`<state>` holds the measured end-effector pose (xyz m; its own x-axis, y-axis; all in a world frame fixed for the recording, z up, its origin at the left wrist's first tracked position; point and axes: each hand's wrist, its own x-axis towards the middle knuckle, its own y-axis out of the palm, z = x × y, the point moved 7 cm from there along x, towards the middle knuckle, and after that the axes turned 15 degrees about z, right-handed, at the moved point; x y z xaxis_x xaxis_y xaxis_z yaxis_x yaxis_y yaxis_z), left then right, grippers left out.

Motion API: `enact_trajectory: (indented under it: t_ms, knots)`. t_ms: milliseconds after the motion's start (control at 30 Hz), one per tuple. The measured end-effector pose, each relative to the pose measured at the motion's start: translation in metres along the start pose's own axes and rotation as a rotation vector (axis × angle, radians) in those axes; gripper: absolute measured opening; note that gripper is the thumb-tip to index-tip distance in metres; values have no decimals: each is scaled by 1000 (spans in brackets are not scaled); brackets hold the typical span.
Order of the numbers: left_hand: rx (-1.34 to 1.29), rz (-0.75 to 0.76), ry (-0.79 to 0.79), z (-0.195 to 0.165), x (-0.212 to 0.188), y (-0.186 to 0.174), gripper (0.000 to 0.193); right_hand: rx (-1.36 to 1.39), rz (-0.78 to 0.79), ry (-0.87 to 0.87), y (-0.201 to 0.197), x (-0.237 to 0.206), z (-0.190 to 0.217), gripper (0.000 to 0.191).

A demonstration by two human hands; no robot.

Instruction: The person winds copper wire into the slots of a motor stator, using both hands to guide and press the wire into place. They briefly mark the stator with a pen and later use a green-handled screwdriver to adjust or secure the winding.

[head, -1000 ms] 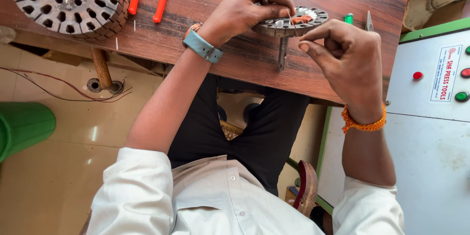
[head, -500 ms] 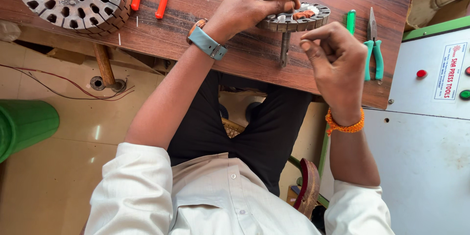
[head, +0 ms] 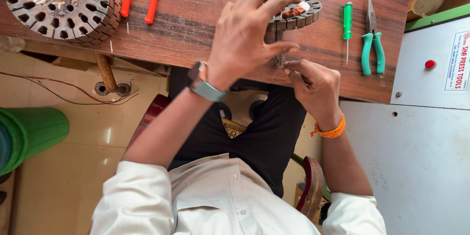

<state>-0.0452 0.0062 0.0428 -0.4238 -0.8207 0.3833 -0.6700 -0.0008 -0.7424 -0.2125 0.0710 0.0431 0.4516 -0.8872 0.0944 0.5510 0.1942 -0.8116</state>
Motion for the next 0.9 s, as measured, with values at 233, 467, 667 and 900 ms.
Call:
enact_trajectory:
  t_ms: [233, 467, 667, 900]
  knots:
    - [-67, -210, 18, 4, -11, 18, 56, -47, -153, 72, -53, -8, -19, 8]
    - [-134, -210, 24, -2, -11, 11, 47, -141, -159, -142, -81, 21, 2, 11]
    - [-163, -233, 18, -2, -16, 3, 46, -223, -131, -224, -76, 51, 19, 8]
    - [-173, -236, 18, -1, -16, 6, 39, -287, -90, -254, -79, 73, 15, 11]
